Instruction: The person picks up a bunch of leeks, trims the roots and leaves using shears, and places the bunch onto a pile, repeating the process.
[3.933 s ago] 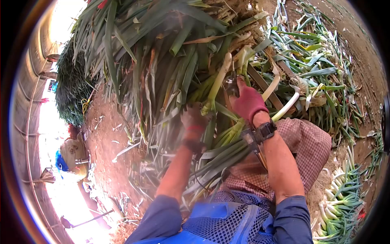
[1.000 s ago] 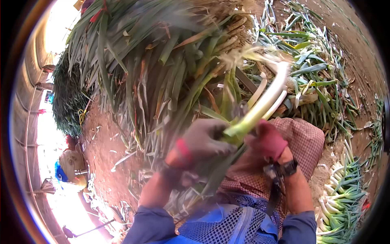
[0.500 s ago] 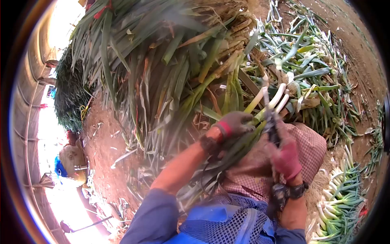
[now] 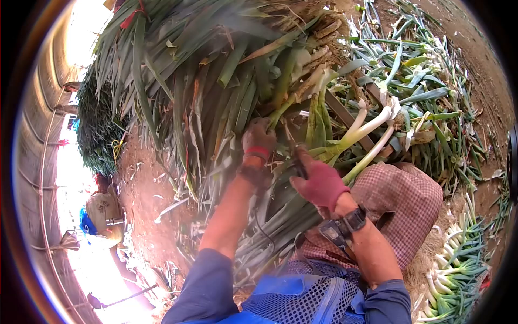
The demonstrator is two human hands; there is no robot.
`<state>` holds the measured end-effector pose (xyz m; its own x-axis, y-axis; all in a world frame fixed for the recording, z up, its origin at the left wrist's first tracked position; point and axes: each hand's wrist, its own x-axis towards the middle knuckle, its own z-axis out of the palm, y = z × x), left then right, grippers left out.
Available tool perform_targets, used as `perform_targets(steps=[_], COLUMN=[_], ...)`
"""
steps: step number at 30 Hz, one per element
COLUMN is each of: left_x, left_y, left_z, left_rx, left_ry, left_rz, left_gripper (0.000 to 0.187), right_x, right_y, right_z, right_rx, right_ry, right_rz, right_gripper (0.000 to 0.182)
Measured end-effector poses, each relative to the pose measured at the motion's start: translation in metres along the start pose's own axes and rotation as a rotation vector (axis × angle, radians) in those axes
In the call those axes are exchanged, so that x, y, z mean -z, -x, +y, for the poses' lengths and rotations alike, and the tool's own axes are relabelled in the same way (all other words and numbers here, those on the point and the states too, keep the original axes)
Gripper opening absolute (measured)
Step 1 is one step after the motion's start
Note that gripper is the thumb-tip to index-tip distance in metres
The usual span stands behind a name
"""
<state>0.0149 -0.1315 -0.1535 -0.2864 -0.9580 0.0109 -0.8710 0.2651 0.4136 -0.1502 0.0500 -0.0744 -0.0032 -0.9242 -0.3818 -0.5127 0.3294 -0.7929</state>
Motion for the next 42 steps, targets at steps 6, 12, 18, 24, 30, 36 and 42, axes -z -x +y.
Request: perform_targets(steps=[6, 12, 18, 24, 30, 36, 42], left_x=[-0.007, -0.011, -0.028, 0.027, 0.028, 0.027, 0.006], left_y=[-0.009, -0.018, -0.039, -0.021, 0.035, 0.048, 0.085], left_z=[-0.003, 0.014, -0.002, 0.036, 0.051, 0.05, 0.051], left_rx=[-0.022, 0.023, -0.135, -0.093, -0.085, -0.086, -0.023], left_ry=[-0.011, -0.189, -0.381, -0.489, -0.49, -0.332, 0.091], left_rz=[-0.041, -0.114, -0.084, -0.442, -0.427, -0.462, -0.585], left_gripper=[0.038, 0.068, 0.067, 0.059, 0.055, 0.058, 0.061], right_x=[-0.009, 0.042, 0.058, 0.037, 0.047, 0.034, 0.034], right_y=[-0.043, -0.079, -0.072, -0.027, -0.025, 0.004, 0.045], right_z=[0.01, 0.016, 0.013, 0.015, 0.021, 0.031, 0.057], right_rx=[-0.061, -0.124, -0.159, -0.138, -0.185, -0.072, -0.009], right_ry=[0.009, 0.108, 0.08, 0.104, 0.102, 0.095, 0.002], right_rz=[0.138, 0.299, 0.27, 0.246, 0.252, 0.265, 0.349], right_gripper=[0.073, 0.075, 0.076, 0.076, 0.082, 0.081, 0.076])
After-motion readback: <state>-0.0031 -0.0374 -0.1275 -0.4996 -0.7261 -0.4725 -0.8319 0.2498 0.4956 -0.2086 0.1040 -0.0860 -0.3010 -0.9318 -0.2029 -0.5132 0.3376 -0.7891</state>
